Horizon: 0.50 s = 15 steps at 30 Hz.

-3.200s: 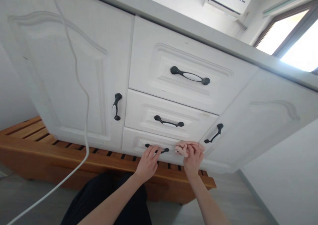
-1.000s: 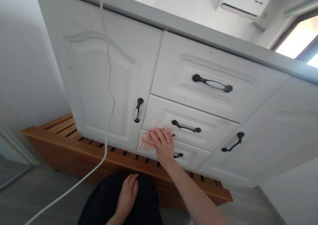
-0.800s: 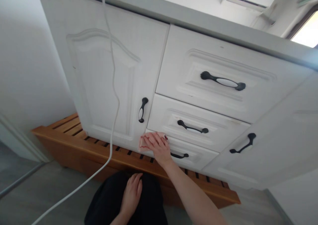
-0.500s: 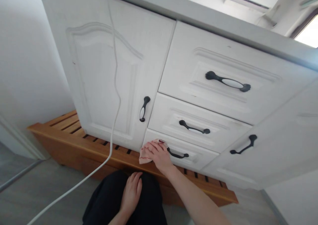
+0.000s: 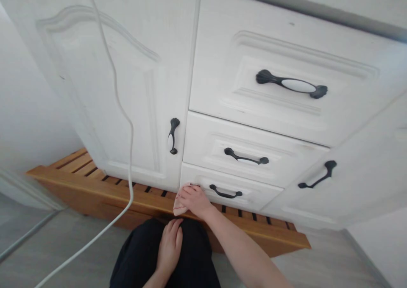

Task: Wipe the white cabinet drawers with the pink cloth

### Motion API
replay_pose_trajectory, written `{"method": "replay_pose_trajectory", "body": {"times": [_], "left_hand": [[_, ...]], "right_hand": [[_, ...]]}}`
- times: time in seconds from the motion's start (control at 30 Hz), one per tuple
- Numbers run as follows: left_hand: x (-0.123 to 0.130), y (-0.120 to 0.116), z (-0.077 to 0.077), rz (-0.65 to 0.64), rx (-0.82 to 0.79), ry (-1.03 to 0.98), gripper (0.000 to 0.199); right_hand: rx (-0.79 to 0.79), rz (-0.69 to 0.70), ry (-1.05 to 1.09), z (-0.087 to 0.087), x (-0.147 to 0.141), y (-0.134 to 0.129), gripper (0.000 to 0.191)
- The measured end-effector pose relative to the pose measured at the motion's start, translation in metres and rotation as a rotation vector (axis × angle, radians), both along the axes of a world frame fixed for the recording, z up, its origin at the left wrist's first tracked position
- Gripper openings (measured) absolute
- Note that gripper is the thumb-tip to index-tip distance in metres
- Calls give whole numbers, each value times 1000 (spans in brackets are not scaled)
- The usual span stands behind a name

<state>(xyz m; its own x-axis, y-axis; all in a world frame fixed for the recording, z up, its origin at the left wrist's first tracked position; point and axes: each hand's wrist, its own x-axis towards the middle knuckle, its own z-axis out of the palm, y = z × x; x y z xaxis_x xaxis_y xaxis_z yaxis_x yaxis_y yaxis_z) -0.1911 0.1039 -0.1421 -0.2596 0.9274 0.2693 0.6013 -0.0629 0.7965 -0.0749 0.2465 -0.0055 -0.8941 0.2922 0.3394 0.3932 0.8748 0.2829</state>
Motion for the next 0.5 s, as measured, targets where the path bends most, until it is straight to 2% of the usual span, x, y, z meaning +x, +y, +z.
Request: {"method": "replay_pose_trajectory", "body": {"times": [0.07, 0.13, 0.2, 0.27, 0.33, 0.5], "left_hand": [[0, 1, -2, -10, -7, -5, 38], [0, 2, -5, -19, -14, -15, 39], [1, 4, -7, -25, -19, -33, 40], [2, 6, -9, -25, -16, -50, 40], [3, 7, -10, -19, -12, -54, 40], [2, 2, -8, -22, -23, -26, 43]], "right_hand": [[-10, -1, 6, 7, -4, 1, 13], [2, -4, 36, 23, -7, 6, 18], [29, 38, 28, 40, -7, 13, 22], [46, 96, -29, 48, -4, 16, 23], [36, 113, -88, 43, 2, 15, 20], [8, 51, -112, 5, 18, 6, 18]]}}
